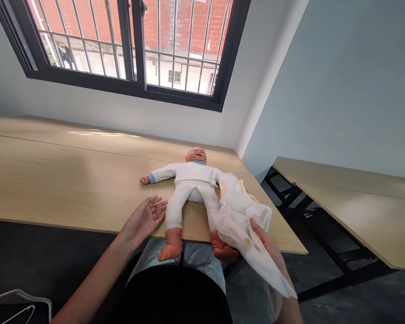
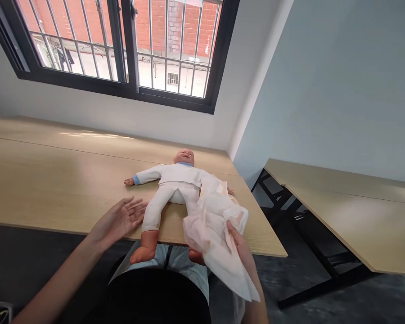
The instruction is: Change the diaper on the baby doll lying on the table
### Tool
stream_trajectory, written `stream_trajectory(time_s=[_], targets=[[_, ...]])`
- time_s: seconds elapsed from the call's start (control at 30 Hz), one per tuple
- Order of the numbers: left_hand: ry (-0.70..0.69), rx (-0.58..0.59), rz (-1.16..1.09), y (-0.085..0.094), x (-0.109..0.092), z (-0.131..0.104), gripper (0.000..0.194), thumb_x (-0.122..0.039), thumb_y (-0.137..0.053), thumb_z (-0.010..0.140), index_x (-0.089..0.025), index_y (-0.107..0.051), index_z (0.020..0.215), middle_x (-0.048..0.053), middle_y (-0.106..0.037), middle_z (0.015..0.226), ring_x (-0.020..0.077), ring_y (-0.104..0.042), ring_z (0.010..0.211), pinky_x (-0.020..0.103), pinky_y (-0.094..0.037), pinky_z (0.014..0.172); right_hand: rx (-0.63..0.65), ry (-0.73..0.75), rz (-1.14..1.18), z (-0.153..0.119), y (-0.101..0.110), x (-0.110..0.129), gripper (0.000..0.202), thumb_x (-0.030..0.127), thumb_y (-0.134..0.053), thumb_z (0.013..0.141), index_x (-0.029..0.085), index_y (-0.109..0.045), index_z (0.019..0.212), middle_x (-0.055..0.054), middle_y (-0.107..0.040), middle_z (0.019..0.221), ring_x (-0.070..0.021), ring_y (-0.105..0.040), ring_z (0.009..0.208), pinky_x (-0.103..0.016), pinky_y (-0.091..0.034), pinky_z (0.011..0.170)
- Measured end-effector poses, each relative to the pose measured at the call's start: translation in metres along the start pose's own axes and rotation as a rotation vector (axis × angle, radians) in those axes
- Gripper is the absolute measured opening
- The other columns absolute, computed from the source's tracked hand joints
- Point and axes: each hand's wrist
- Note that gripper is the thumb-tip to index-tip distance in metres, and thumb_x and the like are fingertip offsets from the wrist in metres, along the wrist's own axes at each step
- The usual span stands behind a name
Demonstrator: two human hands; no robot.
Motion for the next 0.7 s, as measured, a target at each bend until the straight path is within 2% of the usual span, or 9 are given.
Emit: stream_trajectory(time_s=[0.1,0.2,0.3,0.37,0.47,0.57,0.7], targets=[[0.147,0.072,-0.012,-0.004,0.015,0.006,0.025,-0.014,-0.039,0.098,-0.012,-0.06,0.086,0.007,-0.067,0.074,0.0141,-0.065,0.06,0.023,-0.054,0.061,-0.069,0.004,0.02,0.013,-0.006,-0.011,0.053,0.027,-0.066,0.087,0.015,-0.053,0.138,-0.01,-0.073,0.109,-0.0281,-0.072,0.093,-0.041,-0.059,0.09],[0.183,0.105,-0.051,-0.013,0.029,0.01,0.025,-0.014,-0.039,0.099,-0.011,-0.062,0.089,0.007,-0.068,0.073,0.0148,-0.066,0.061,0.023,-0.054,0.062,-0.074,0.02,0.013,0.022,-0.011,-0.023,0.061,0.028,-0.068,0.086,0.018,-0.049,0.142,-0.009,-0.072,0.113,-0.0282,-0.071,0.098,-0.04,-0.059,0.09],[0.239,0.165,-0.076,-0.023,0.041,0.008,0.026,-0.018,-0.04,0.1,-0.008,-0.064,0.099,0.008,-0.071,0.076,0.0159,-0.068,0.065,0.024,-0.054,0.065,-0.058,0.04,0.005,0.025,-0.017,-0.029,0.061,0.027,-0.066,0.087,0.016,-0.046,0.144,-0.009,-0.071,0.116,-0.0278,-0.071,0.1,-0.038,-0.059,0.089],[0.244,0.228,-0.112,-0.03,0.047,0.004,0.03,-0.022,-0.039,0.102,-0.007,-0.063,0.113,0.009,-0.073,0.082,0.0174,-0.07,0.067,0.025,-0.054,0.069,-0.029,0.032,0.013,0.025,-0.022,-0.031,0.061,0.027,-0.064,0.088,0.016,-0.045,0.145,-0.009,-0.07,0.118,-0.0273,-0.071,0.1,-0.037,-0.059,0.089],[0.284,0.357,-0.168,-0.037,0.053,-0.003,0.041,-0.033,-0.038,0.103,-0.011,-0.057,0.131,0.009,-0.075,0.086,0.0209,-0.071,0.068,0.029,-0.053,0.07,0.016,0.009,0.049,0.024,-0.028,-0.032,0.058,0.027,-0.062,0.09,0.017,-0.044,0.145,-0.008,-0.069,0.12,-0.0256,-0.071,0.099,-0.035,-0.059,0.088],[0.376,0.473,-0.2,-0.04,0.059,-0.009,0.057,-0.051,-0.039,0.1,-0.01,-0.054,0.138,0.012,-0.075,0.085,0.0259,-0.071,0.07,0.034,-0.054,0.069,0.042,0.051,0.06,0.021,-0.029,-0.032,0.055,0.028,-0.061,0.091,0.015,-0.047,0.142,-0.008,-0.072,0.114,-0.0238,-0.072,0.09,-0.032,-0.061,0.08],[0.464,0.573,-0.309,-0.041,0.073,-0.013,0.075,-0.067,-0.04,0.093,-0.013,-0.046,0.146,0.017,-0.073,0.106,0.0323,-0.07,0.097,0.042,-0.052,0.088,0.03,0.063,0.002,0.02,-0.017,-0.029,0.053,0.035,-0.067,0.086,0.015,-0.057,0.133,-0.008,-0.075,0.101,-0.0244,-0.073,0.076,-0.031,-0.062,0.067]])
Point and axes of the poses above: each hand's wrist, its own z-axis towards the middle knuckle, its own y-axis out of the back of the hand, x = y × z
